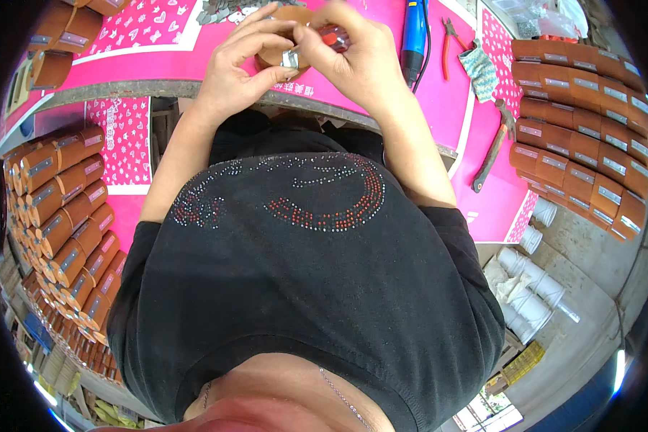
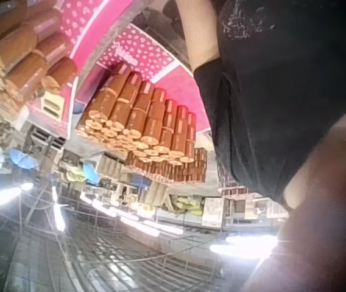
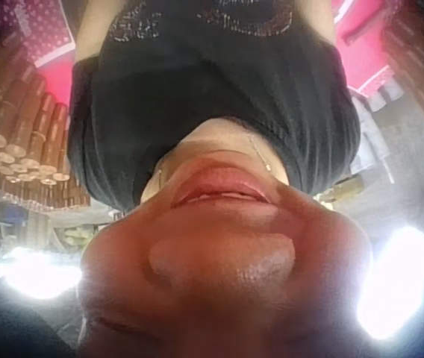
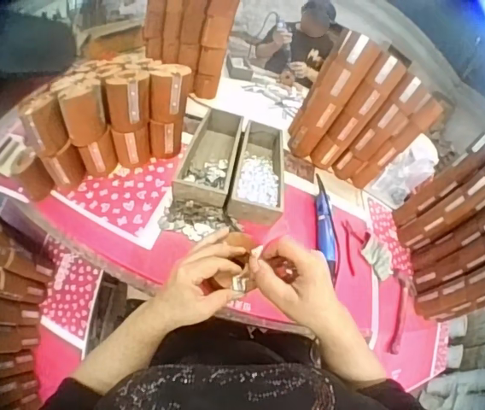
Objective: Assembling small cylindrical wooden or bamboo components by attaching metal fittings and screws using a screwdriver and pliers.
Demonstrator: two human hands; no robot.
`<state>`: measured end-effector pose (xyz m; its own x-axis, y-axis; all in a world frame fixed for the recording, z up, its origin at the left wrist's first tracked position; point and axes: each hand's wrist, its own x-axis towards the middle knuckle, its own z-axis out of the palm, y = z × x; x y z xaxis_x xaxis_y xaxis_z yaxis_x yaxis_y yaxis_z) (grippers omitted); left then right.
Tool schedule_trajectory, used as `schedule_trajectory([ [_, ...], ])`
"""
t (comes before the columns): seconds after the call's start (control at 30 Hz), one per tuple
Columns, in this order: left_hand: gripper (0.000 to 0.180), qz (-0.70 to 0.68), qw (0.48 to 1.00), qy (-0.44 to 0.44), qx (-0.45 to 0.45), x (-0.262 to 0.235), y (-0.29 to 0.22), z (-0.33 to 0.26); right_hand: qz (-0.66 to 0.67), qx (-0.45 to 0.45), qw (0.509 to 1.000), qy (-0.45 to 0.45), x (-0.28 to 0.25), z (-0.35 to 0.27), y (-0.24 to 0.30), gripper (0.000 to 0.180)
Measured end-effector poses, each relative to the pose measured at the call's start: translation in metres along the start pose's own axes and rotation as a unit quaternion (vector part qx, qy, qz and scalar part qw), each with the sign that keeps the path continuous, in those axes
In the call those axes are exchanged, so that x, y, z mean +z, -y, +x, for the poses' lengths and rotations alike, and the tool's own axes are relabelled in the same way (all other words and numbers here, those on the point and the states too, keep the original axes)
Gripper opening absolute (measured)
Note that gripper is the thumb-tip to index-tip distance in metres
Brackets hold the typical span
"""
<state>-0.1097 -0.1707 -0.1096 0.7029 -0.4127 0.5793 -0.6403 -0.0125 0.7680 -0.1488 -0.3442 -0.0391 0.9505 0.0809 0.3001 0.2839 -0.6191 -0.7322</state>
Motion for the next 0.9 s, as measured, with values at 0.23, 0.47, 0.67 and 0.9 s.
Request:
schedule_trajectory([
  [0.23,0.03,0.031,0.999,0.017,-0.001,0.0,-0.007,0.003,-0.205,0.02,0.952,0.225,-0.025,0.037,0.043,0.026],
  [0.47,0.024,-0.003,1.0,0.025,-0.005,0.0,-0.007,0.0,-0.382,-0.042,0.902,0.196,0.003,0.033,0.065,0.023],
  [0.67,0.02,-0.081,0.996,-0.031,-0.008,-0.004,-0.014,0.007,-0.357,-0.114,0.919,0.122,0.019,0.034,0.052,0.018],
  [0.9,0.005,-0.045,0.998,-0.031,0.008,0.009,-0.009,0.007,-0.316,-0.038,0.941,0.114,0.002,0.03,0.056,0.022],
])
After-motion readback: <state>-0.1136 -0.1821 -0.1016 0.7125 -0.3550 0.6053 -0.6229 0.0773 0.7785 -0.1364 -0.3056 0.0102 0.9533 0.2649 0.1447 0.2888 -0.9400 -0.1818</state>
